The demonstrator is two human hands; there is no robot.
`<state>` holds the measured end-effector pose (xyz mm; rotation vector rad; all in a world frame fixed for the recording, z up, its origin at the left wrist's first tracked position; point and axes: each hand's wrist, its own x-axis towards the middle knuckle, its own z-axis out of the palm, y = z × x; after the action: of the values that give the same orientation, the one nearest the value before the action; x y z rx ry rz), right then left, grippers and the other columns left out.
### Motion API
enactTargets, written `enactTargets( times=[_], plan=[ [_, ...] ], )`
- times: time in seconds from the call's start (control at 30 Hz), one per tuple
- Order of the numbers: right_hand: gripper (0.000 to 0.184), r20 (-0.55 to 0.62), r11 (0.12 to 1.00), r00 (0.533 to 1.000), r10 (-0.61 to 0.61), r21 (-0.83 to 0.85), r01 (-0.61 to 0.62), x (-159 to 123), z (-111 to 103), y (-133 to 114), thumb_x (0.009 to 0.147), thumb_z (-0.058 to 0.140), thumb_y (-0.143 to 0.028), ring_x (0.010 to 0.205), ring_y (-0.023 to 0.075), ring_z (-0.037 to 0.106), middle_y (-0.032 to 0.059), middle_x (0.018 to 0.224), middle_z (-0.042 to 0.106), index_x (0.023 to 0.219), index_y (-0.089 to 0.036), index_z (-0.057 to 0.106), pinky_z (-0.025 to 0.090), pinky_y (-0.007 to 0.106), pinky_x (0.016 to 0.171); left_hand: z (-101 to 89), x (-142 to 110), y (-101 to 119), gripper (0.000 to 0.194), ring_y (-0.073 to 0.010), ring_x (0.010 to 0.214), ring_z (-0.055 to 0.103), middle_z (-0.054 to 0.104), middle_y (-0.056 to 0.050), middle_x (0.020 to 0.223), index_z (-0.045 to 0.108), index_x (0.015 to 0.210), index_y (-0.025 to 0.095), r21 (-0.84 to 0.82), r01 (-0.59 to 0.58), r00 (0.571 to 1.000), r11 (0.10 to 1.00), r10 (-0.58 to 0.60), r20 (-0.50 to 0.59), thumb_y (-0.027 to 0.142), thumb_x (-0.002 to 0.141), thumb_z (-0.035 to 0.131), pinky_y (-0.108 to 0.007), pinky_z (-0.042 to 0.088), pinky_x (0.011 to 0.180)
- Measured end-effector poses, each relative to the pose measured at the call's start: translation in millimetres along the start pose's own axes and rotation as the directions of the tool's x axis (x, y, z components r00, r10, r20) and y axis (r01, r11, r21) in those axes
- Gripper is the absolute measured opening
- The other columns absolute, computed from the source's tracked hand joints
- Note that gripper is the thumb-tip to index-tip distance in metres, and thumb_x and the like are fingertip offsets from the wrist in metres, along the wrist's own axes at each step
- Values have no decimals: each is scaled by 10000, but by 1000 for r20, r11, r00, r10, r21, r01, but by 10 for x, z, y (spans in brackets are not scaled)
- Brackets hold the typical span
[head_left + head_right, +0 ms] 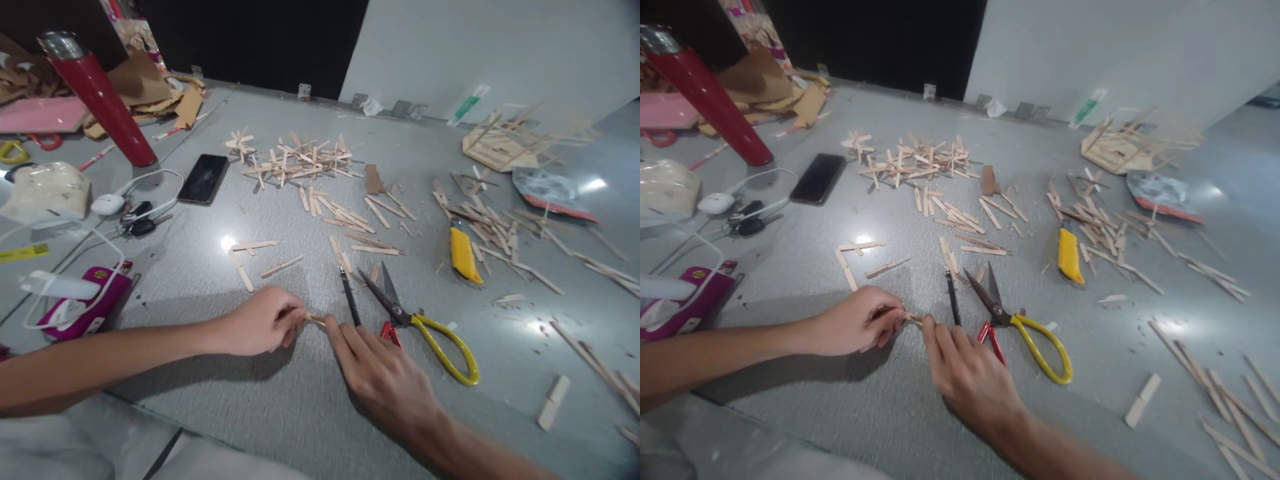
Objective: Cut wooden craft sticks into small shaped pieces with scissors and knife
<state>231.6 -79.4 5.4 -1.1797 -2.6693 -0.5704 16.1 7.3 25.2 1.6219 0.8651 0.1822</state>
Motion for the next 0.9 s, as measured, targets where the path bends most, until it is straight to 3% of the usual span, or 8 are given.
enactTargets(
  times=[0.33, 0.63, 0.9],
  plan=[
    [401, -86, 1000, 996, 6, 15, -5, -32, -28, 27, 1002, 323, 8, 629, 183, 598, 97, 780, 714, 1185, 20, 679, 441, 334, 547, -8, 3, -38, 394, -62, 397, 479, 559, 17, 545, 530, 667, 160, -38, 29, 1000, 999, -28, 5, 254, 1037, 433, -162, 355, 443],
    [393, -34, 998, 999, 41, 47, -39, -20, -3, 26, 989, 350, 14, 652, 186, 626, 94, 832, 733, 1217, -1, 670, 498, 316, 573, 3, 7, -40, 384, -72, 400, 479, 547, 24, 531, 531, 653, 164, -44, 29, 1000, 999, -30, -6, 242, 1022, 460, -178, 353, 456],
    [391, -59, 999, 998, 34, 40, -31, -6, 9, 26, 963, 373, 31, 654, 183, 618, 97, 830, 726, 1209, 2, 675, 497, 309, 586, 8, 10, -58, 387, -73, 389, 480, 543, 28, 524, 538, 656, 163, -26, 12, 1000, 1000, -12, -13, 220, 1028, 447, -184, 361, 475]
  ],
)
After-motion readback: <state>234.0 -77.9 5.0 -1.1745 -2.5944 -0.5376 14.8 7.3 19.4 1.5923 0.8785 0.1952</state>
